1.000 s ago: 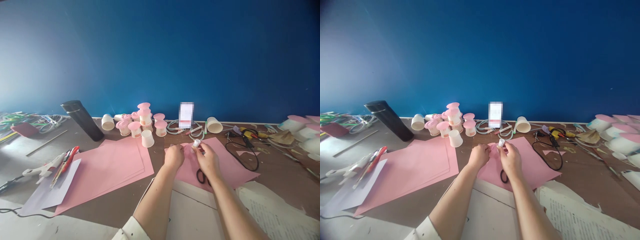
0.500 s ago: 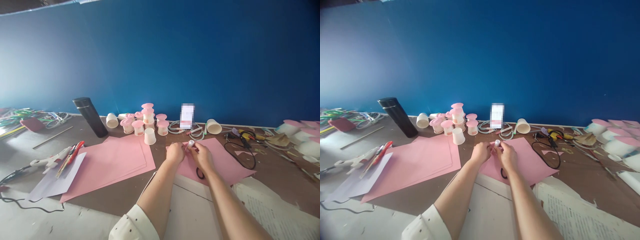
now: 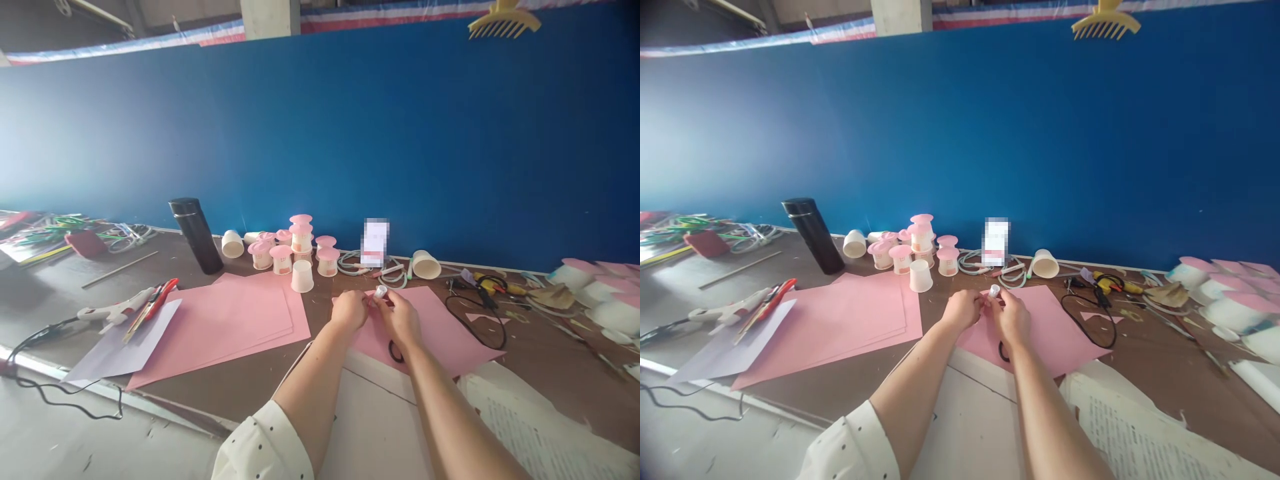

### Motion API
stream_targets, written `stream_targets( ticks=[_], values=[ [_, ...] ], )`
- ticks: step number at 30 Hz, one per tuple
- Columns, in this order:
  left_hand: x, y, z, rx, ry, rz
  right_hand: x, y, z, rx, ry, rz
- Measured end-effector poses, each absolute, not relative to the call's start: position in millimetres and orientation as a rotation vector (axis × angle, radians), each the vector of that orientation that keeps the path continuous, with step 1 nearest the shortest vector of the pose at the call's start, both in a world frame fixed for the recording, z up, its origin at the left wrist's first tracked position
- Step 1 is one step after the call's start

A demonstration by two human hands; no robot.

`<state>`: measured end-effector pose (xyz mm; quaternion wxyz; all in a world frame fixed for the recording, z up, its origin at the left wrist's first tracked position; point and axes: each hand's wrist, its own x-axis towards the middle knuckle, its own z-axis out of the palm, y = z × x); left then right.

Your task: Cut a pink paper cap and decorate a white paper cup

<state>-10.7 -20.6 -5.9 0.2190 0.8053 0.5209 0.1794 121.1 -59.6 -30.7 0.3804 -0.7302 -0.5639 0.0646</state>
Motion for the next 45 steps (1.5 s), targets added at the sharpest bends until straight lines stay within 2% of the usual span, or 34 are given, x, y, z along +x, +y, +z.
stream_targets(
  ticks=[16, 26, 34, 45],
  values=[
    [-10, -19, -9, 2.242, 1.436, 0.485, 127, -64, -32, -1.918, -1.513, 0.128],
    [-10, -18, -11, 2.266, 1.442, 0.473, 129, -74, -26, -1.841, -1.331, 0.129],
    [-11, -21, -8, 2.278, 1.422, 0.485, 121, -66, -32, -1.876, -1.414, 0.199],
    [-11, -20, -10, 2.267, 1.429, 0.481, 124, -67, -26, -1.965, -1.523, 0.104]
  ],
)
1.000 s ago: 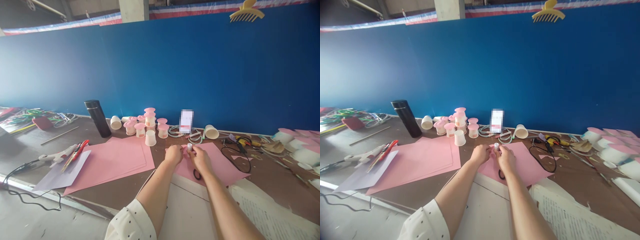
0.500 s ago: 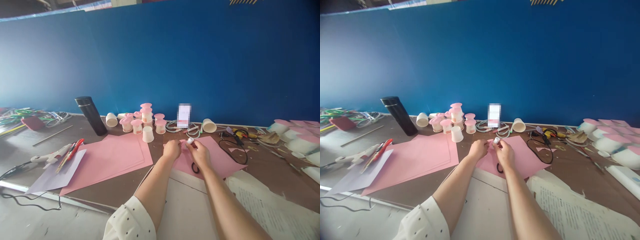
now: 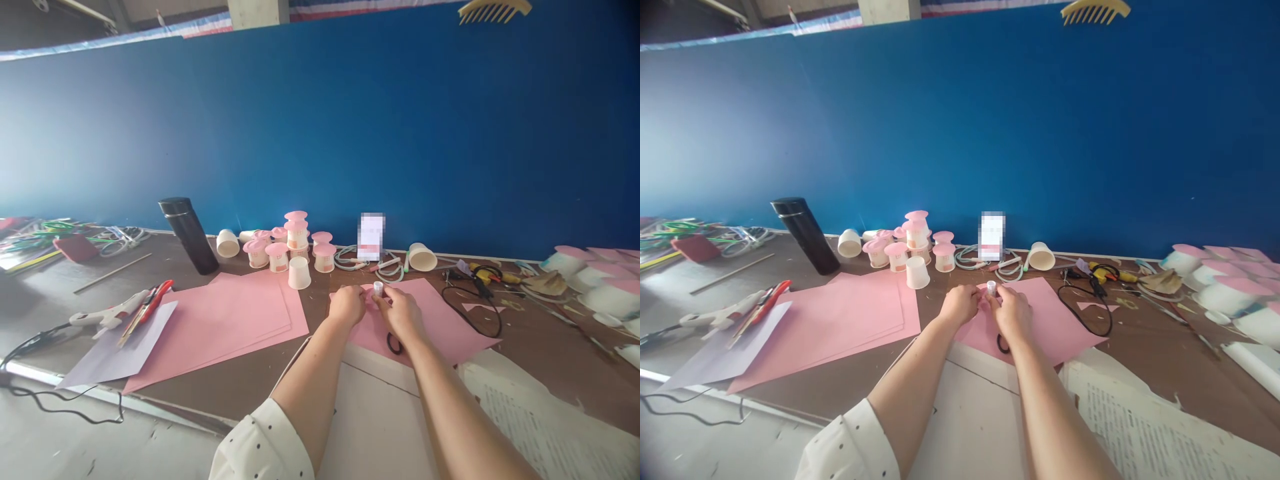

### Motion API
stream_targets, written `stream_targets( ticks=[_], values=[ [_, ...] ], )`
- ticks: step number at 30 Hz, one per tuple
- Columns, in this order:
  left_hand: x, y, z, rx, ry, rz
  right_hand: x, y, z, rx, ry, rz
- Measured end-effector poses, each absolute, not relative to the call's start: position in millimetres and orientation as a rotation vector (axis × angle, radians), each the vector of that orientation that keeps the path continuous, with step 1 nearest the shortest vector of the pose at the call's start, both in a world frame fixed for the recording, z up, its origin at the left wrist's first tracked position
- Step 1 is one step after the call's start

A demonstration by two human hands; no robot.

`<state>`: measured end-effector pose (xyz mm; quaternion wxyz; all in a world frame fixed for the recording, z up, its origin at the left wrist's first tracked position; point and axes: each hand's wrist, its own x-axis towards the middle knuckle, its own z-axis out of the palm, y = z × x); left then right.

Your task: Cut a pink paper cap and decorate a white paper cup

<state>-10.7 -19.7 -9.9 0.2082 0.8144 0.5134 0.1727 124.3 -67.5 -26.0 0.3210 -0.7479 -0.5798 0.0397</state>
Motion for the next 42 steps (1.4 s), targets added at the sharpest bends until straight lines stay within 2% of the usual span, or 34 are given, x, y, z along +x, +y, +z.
stream_targets(
  ticks=[8, 18, 29, 36, 42],
  values=[
    [-10, -20, -7, 2.223, 1.452, 0.46, 128, -68, -25, -1.859, -1.382, 0.125],
    [-10, -22, -9, 2.232, 1.44, 0.494, 122, -59, -30, -1.863, -1.463, 0.205],
    [-10, -19, -9, 2.252, 1.445, 0.462, 120, -62, -25, -2.026, -1.613, 0.061],
    [-10, -20, -9, 2.253, 1.475, 0.448, 126, -69, -22, -1.913, -1.325, 0.067],
    [-10, -20, -11, 2.265, 1.451, 0.486, 115, -63, -24, -1.931, -1.481, 0.123]
  ],
)
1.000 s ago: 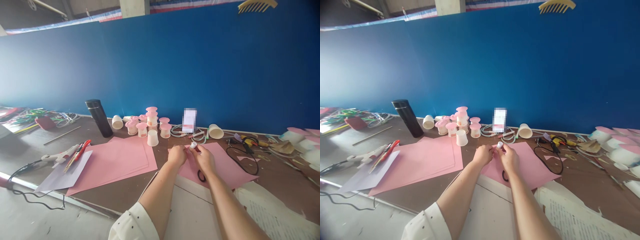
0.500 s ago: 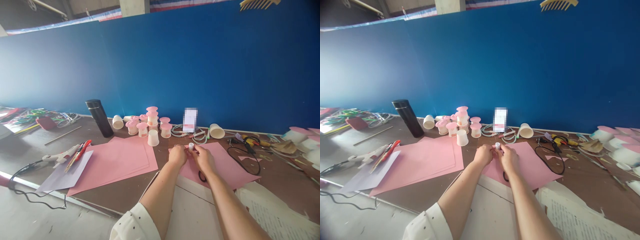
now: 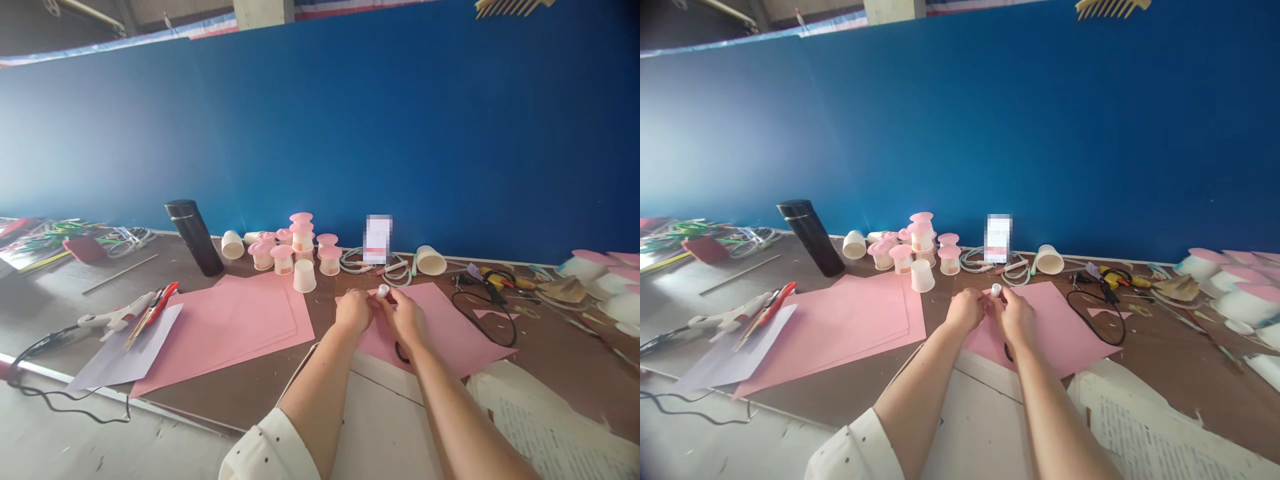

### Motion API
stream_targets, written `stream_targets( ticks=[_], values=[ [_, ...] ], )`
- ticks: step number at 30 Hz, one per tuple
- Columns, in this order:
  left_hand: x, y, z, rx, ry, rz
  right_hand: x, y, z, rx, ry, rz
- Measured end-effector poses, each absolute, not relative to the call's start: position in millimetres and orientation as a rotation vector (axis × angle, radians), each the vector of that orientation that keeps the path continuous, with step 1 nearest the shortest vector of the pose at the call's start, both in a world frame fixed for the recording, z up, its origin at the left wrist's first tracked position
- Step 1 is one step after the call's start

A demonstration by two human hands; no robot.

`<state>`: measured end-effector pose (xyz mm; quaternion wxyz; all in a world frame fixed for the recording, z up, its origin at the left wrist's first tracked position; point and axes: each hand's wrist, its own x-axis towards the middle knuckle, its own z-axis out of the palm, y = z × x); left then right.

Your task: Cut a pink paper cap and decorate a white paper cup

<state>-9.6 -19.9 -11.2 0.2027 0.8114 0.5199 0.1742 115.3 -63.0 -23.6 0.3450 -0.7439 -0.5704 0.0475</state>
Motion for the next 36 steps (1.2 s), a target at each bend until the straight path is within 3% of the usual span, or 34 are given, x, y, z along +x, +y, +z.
stream_targets(
  ticks=[10, 18, 31, 36],
  values=[
    [-9, -18, -13, 2.285, 1.443, 0.477, 119, -69, -20, -2.121, -1.554, 0.016],
    [-11, -19, -14, 2.304, 1.443, 0.499, 127, -79, -20, -1.84, -1.329, 0.041],
    [-10, -20, -12, 2.3, 1.455, 0.495, 119, -75, -18, -2.102, -1.481, 0.113],
    [-9, -19, -13, 2.287, 1.455, 0.501, 120, -74, -20, -1.938, -1.412, 0.018]
  ],
)
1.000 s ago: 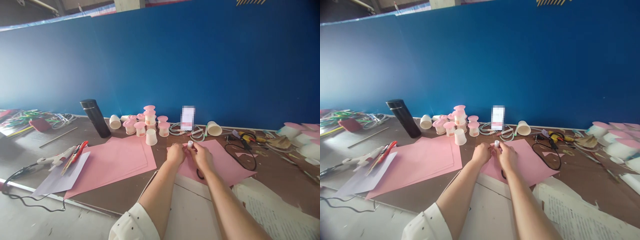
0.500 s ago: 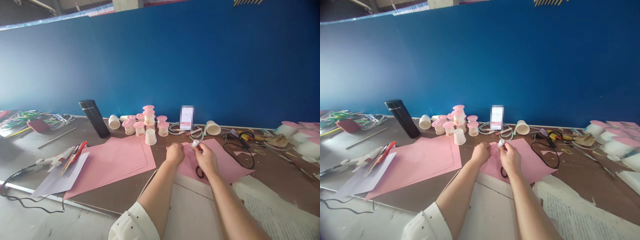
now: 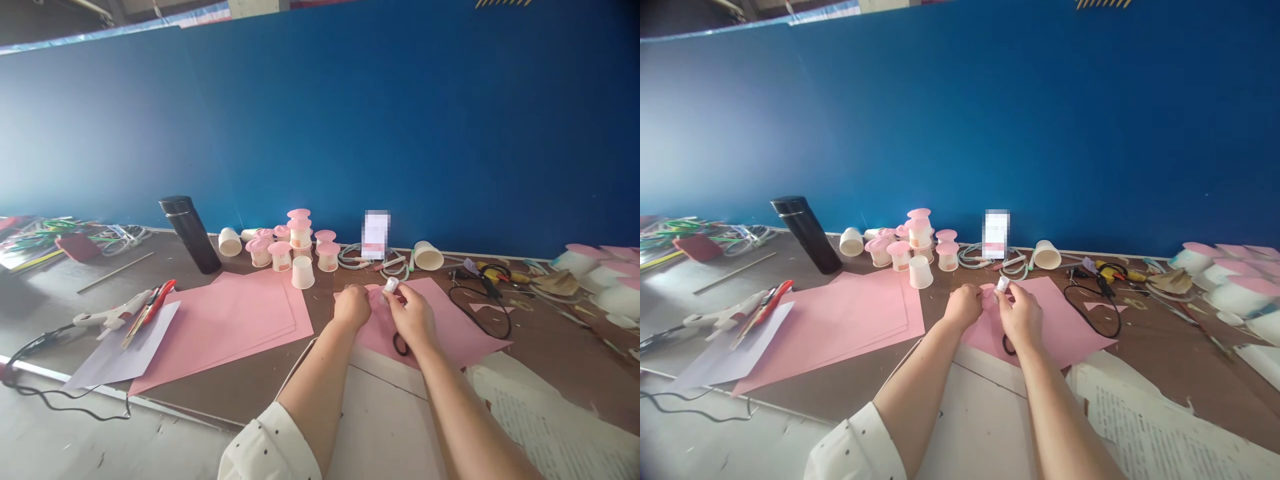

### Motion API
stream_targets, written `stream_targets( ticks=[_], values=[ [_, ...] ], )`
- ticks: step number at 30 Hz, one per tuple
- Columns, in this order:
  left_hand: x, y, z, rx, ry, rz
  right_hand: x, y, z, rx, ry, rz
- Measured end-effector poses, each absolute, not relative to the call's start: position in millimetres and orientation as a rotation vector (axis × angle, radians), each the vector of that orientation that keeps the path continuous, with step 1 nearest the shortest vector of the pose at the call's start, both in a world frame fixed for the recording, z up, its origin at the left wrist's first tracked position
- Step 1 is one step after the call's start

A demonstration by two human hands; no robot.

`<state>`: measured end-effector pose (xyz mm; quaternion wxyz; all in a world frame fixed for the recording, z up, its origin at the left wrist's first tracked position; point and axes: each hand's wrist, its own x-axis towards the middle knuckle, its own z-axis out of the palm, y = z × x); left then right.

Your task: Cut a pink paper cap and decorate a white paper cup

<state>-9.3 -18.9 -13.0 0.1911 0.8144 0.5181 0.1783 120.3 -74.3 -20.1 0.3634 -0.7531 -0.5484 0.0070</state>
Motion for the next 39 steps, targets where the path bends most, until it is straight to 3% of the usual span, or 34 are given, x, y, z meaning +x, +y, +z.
stream_targets(
  ticks=[17, 24, 31, 39],
  values=[
    [-10, -18, -15, 2.299, 1.445, 0.511, 119, -73, -17, -2.137, -1.546, 0.029],
    [-9, -19, -14, 2.314, 1.457, 0.513, 123, -78, -19, -1.932, -1.328, 0.047],
    [-8, -22, -12, 2.304, 1.452, 0.521, 121, -73, -26, -2.0, -1.385, 0.192],
    [-16, -16, 16, 1.872, 1.421, 0.973, 118, -75, -22, -2.004, -1.385, 0.24]
  ],
)
